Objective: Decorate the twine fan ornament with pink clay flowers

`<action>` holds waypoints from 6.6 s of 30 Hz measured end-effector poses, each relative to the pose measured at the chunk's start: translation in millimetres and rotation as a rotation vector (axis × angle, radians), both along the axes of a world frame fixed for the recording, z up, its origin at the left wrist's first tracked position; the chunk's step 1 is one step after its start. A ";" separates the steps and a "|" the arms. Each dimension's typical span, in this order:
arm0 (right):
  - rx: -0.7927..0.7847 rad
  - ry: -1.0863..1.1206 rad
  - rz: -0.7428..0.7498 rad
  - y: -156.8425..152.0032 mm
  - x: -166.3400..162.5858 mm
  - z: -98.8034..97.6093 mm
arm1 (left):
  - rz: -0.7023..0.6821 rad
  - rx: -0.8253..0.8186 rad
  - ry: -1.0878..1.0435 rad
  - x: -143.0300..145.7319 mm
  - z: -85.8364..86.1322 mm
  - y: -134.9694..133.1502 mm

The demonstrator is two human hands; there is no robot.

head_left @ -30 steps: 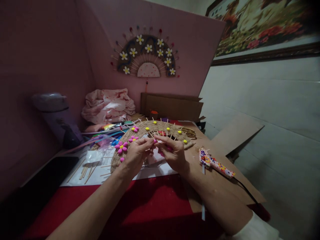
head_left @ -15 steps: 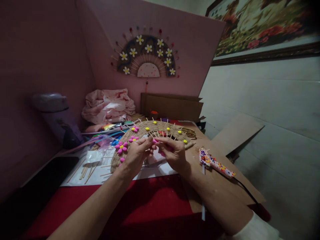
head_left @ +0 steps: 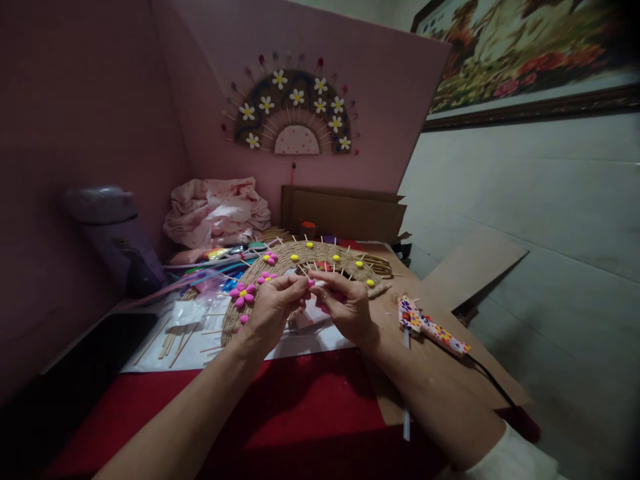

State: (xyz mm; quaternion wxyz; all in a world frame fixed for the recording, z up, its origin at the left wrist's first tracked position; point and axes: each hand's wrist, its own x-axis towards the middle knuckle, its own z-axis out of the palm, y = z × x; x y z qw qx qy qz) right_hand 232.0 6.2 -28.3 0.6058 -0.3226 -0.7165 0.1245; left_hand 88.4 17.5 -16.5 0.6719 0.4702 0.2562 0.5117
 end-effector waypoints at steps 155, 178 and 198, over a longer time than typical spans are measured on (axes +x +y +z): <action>-0.194 0.151 0.022 -0.9 -0.5 -1.0 | -0.018 -0.036 -0.015 -2.0 1.2 0.8; -0.161 0.126 -0.059 -0.2 1.1 -2.0 | 0.747 0.391 0.891 -77.4 24.3 67.6; -0.129 0.088 -0.073 0.5 1.2 -3.7 | 0.738 0.534 1.215 -76.2 7.9 104.0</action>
